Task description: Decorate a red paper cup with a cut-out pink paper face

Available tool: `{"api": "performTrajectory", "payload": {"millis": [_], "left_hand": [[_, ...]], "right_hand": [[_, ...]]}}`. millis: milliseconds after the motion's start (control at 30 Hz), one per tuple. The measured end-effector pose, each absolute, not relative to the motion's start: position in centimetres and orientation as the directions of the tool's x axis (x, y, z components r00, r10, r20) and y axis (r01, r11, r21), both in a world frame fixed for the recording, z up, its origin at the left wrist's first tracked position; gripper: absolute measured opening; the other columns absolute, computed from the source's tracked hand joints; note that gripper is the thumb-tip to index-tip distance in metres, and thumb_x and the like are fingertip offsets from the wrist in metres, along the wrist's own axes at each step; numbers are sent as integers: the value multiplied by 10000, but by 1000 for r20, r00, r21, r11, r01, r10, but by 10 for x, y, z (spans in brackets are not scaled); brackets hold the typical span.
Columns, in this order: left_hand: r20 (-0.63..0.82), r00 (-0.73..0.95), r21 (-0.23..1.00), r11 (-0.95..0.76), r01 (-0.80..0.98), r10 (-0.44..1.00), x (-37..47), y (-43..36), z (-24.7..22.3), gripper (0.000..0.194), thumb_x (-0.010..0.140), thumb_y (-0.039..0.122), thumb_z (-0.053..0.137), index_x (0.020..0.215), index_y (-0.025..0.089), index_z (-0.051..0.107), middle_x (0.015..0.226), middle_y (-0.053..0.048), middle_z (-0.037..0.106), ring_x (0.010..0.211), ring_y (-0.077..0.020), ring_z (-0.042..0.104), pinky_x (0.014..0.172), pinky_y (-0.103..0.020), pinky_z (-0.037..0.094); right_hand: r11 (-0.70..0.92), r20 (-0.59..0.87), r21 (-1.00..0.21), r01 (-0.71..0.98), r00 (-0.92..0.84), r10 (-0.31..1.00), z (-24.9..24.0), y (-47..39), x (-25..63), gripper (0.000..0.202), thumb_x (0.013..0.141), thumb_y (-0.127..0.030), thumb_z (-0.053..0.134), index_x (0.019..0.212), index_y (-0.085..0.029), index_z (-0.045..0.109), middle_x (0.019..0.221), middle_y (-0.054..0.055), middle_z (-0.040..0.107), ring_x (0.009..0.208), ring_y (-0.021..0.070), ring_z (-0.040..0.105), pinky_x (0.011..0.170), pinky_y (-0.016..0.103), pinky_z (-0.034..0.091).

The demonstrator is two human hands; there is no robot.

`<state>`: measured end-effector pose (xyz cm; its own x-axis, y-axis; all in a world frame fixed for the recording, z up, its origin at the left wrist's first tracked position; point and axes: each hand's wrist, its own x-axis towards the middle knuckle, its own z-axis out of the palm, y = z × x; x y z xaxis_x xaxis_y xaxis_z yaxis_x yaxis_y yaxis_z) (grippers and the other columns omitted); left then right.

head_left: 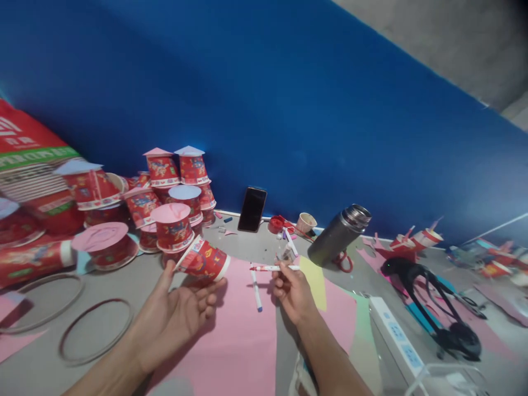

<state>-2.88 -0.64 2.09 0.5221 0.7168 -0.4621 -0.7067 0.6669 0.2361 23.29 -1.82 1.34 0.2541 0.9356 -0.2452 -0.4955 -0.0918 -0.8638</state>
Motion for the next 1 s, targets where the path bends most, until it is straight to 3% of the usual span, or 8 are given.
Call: {"api": "performTrajectory", "payload": {"millis": [200, 367, 433, 567, 667, 733, 867, 1000], "left_hand": [[-507, 526, 161, 675, -720, 682, -25, -2, 17, 721, 1007, 663, 491, 1323, 18, 550, 1089, -259, 731, 703, -223, 680, 608, -376, 610], [-546, 496, 213, 684, -697, 675, -19, -5, 20, 705, 1025, 623, 479, 1279, -26, 583, 1054, -277, 731, 647, -200, 654, 594, -349, 599], [-519, 466, 296, 662, -688, 717, -18, -8, 24, 619, 1028, 568, 507, 1250, 3, 627, 1062, -275, 739, 665, -215, 671, 608, -360, 603], [-383, 256, 603, 450, -659, 888, -15, -17, 31, 403, 920, 313, 710, 1269, 111, 686, 1075, -173, 771, 760, -240, 715, 616, -329, 594], [-343, 115, 757, 346, -555, 932, -15, -21, 29, 596, 726, 170, 879, 1290, 207, 694, 1071, -80, 778, 729, -189, 716, 605, -263, 572], [-327, 98, 801, 330, -498, 940, -16, -22, 25, 669, 656, 171, 930, 1279, 245, 699, 1054, -51, 777, 698, -172, 710, 590, -250, 567], [-296, 128, 838, 321, -442, 947, -18, -17, 17, 662, 651, 179, 949, 1258, 283, 707, 955, -10, 773, 654, -150, 684, 587, -246, 588], [-281, 147, 832, 317, -455, 948, -19, -10, 13, 628, 652, 122, 947, 1228, 245, 727, 858, -17, 768, 586, -136, 648, 508, -203, 552]], "right_hand": [[-147, -298, -844, -515, 222, 928, 9, -18, 233, 489, 553, -484, 999, 829, -187, 725, 614, -19, 619, 505, 72, 427, 428, 175, 298], [-121, -282, -845, -520, 244, 928, 4, -19, 233, 460, 640, -507, 962, 878, -182, 739, 631, -14, 621, 512, 76, 440, 430, 176, 315], [-68, -239, -870, -488, 298, 924, 3, -20, 232, 467, 656, -537, 945, 894, -190, 743, 645, -12, 629, 519, 81, 447, 429, 179, 319], [61, -83, -948, -313, 428, 900, 4, -22, 233, 445, 695, -514, 918, 977, -203, 769, 764, 23, 708, 574, 98, 502, 458, 198, 369], [116, 29, -977, -178, 430, 903, 5, -24, 235, 374, 749, -437, 878, 1048, -231, 784, 966, 50, 765, 708, 135, 612, 579, 240, 485], [132, 79, -985, -113, 386, 919, 4, -24, 235, 311, 781, -401, 839, 1044, -241, 787, 1015, 42, 769, 750, 145, 641, 652, 264, 524], [102, 110, -994, 43, 300, 948, -1, -23, 227, 182, 805, -355, 784, 909, -212, 744, 830, 12, 751, 660, 138, 615, 628, 261, 524], [58, 61, -998, 18, 295, 954, 0, -23, 219, 223, 841, -363, 731, 995, -220, 654, 833, 24, 779, 665, 154, 646, 583, 249, 515]]}}
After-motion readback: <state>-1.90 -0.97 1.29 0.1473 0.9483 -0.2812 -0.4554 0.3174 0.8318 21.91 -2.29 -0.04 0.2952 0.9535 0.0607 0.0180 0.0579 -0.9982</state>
